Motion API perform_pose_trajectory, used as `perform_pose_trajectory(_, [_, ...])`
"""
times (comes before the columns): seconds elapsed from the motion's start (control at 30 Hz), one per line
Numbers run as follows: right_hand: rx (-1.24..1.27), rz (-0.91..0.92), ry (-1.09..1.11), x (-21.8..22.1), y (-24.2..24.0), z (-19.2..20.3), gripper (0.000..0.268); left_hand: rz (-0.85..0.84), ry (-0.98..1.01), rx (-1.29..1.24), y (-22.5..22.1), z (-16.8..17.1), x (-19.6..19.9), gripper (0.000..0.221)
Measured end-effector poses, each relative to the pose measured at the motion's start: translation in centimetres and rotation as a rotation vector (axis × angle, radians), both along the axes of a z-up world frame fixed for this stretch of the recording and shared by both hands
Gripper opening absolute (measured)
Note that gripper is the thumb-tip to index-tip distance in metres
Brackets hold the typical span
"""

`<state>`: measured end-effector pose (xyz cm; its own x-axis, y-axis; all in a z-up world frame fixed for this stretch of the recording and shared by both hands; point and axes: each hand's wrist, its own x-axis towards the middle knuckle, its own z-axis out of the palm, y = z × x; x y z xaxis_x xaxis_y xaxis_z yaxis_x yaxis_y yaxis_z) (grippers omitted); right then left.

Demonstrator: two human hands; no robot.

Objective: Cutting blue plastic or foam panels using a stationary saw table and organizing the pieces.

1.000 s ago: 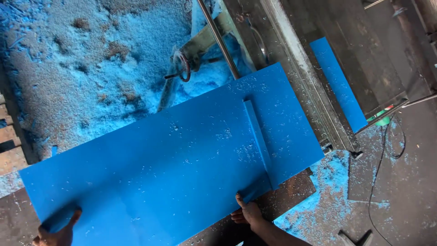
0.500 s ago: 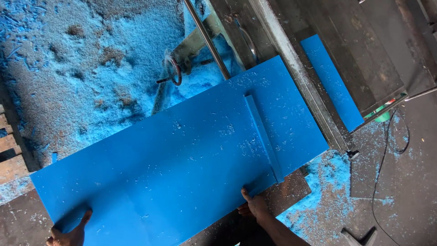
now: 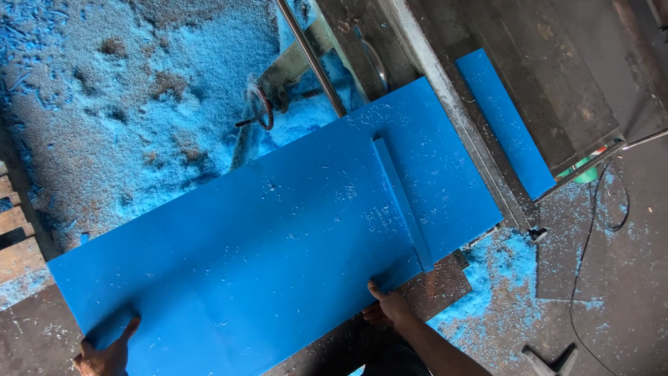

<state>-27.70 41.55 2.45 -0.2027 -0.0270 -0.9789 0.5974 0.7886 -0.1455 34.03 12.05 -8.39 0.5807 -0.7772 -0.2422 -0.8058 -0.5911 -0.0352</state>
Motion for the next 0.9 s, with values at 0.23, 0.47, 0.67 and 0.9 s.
perform_pose_trajectory(0.23, [0.008, 0.017, -0.027, -0.1, -0.3, 0.4, 0.064, 0.027, 0.042, 0.047, -0.7, 1.1, -1.1, 0.119])
perform_pose_trajectory(0.47, [0.113, 1.205, 0.51, -0.5, 5.0, -7.1, 0.09, -0.093, -0.076, 0.005, 0.7, -0.7, -1.4, 0.127])
perform_pose_trajectory(0.67, [-0.118, 0.779, 1.301, -5.4, 2.8, -0.4, 0.066, -0.836, -0.023, -0.359, 6.2, 5.4, -24.8, 0.09])
perform_pose_trajectory(0.9, [-0.284, 1.046, 1.494, -13.6, 3.2, -8.7, 0.071, -1.084, 0.473, -0.12, 19.1, 8.9, -50.6, 0.123])
